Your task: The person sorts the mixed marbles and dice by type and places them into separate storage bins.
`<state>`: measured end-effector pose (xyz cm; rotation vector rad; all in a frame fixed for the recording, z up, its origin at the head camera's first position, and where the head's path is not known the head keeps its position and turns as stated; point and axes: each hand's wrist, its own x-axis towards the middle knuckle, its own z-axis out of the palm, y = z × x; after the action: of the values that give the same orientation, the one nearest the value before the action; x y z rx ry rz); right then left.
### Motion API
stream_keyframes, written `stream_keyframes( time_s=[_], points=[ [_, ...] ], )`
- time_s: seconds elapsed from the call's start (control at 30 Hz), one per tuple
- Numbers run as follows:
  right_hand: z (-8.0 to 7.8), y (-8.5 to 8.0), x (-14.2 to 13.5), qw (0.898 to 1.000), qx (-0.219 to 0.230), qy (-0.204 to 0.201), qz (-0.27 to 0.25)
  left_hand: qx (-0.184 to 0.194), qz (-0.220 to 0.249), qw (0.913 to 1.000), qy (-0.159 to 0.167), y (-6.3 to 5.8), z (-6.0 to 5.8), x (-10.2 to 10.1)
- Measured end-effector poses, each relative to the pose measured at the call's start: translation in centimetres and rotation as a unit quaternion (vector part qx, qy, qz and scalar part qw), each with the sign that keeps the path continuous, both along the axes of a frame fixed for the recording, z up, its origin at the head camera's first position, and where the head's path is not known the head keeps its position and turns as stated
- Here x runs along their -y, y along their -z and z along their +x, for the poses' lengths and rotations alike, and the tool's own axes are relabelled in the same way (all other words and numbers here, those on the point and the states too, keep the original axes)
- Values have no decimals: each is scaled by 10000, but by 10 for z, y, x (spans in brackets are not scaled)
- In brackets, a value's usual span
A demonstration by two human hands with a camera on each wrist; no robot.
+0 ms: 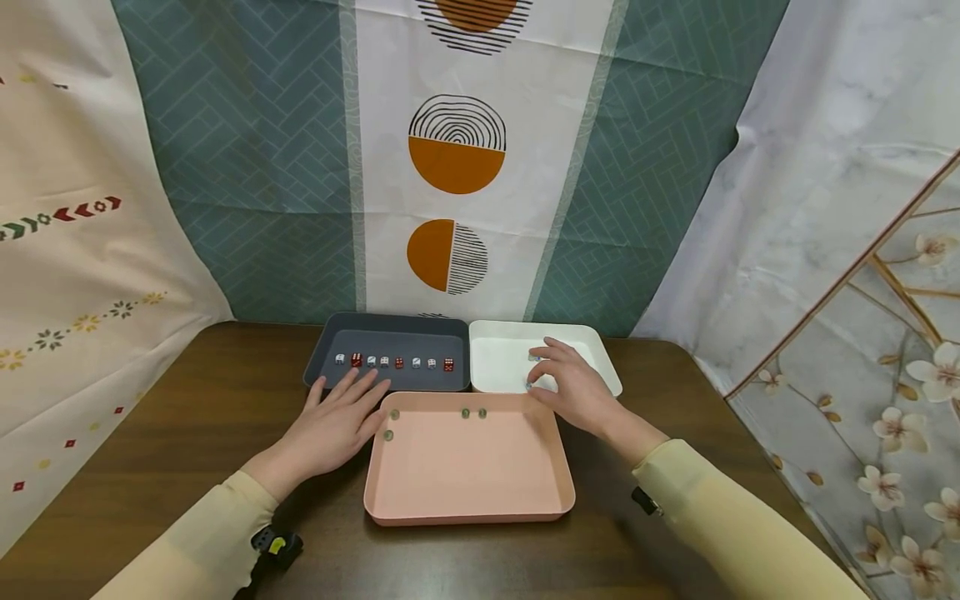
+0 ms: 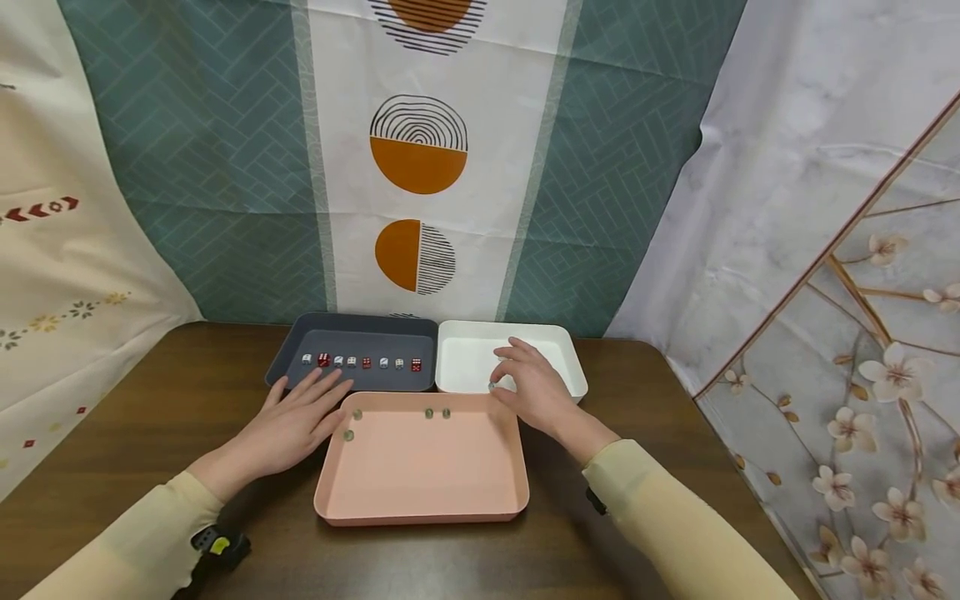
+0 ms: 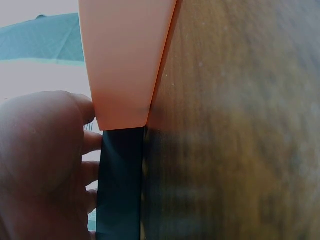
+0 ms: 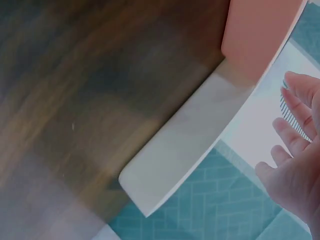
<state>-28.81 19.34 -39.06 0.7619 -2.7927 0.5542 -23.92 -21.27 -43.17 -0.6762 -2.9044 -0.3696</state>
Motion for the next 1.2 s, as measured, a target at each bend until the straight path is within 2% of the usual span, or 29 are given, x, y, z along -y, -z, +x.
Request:
stream_keyframes(
  time_s=[0.5, 0.97, 1.2],
  points=[
    [-22, 0, -20, 9986, -225, 470, 127, -6, -3, 10000, -6, -1, -2, 1],
    [-48, 5, -32, 9956, -99, 826, 438, -27, -40, 10000, -1, -1, -1, -1],
    [-57, 8, -34, 9931, 112, 1048, 512, -18, -28, 10000, -16, 2, -1, 0]
  ],
)
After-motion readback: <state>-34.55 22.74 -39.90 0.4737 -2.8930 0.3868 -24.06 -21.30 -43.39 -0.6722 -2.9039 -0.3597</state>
